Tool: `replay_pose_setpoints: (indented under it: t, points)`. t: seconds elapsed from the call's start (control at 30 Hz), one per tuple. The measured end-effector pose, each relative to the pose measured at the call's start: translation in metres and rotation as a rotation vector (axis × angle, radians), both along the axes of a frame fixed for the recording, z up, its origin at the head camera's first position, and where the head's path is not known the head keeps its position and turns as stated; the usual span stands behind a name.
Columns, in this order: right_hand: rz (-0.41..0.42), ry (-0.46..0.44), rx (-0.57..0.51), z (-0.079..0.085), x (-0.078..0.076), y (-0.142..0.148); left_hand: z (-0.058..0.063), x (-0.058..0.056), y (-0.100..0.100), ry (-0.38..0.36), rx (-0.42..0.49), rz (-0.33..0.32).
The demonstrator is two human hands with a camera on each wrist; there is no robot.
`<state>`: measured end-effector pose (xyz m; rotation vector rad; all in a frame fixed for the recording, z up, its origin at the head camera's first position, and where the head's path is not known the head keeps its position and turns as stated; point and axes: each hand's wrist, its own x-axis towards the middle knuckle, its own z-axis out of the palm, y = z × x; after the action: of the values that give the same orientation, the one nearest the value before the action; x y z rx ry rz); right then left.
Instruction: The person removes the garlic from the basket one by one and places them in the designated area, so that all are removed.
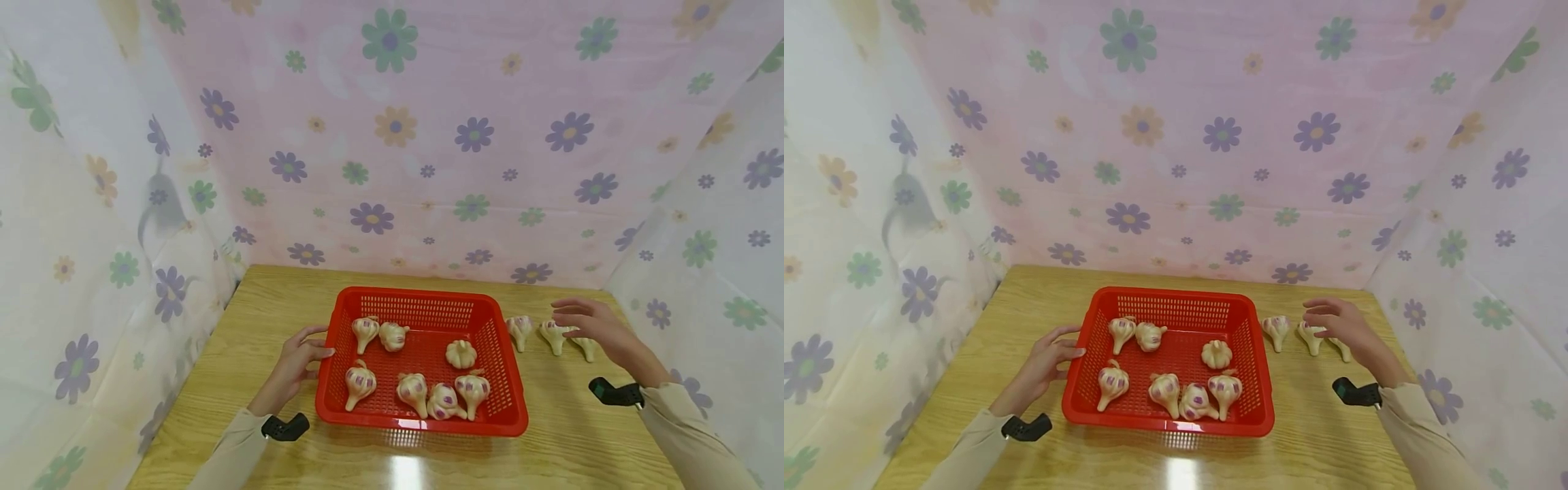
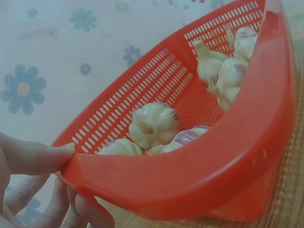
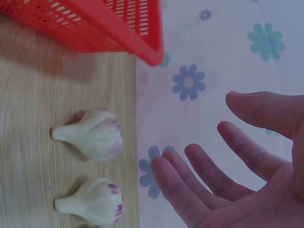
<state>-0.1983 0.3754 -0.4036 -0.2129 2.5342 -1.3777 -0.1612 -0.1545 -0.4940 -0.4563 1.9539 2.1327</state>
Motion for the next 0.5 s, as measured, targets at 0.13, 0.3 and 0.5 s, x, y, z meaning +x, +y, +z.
replay_pose_setpoints:
  t: [0.13,0.3,0.5]
  points:
    - [0.019,-0.010,-0.015,0.003,0.002,-0.010,0.000,-0.001,0.001,-0.013,0.000,0.002]
    - [0.030,-0.032,-0.044,0.002,0.003,-0.023,0.000,-0.001,0.001,-0.019,-0.005,0.009]
    - [0.062,-0.034,-0.069,0.000,0.004,-0.038,0.001,0.000,0.001,-0.013,-0.011,0.013]
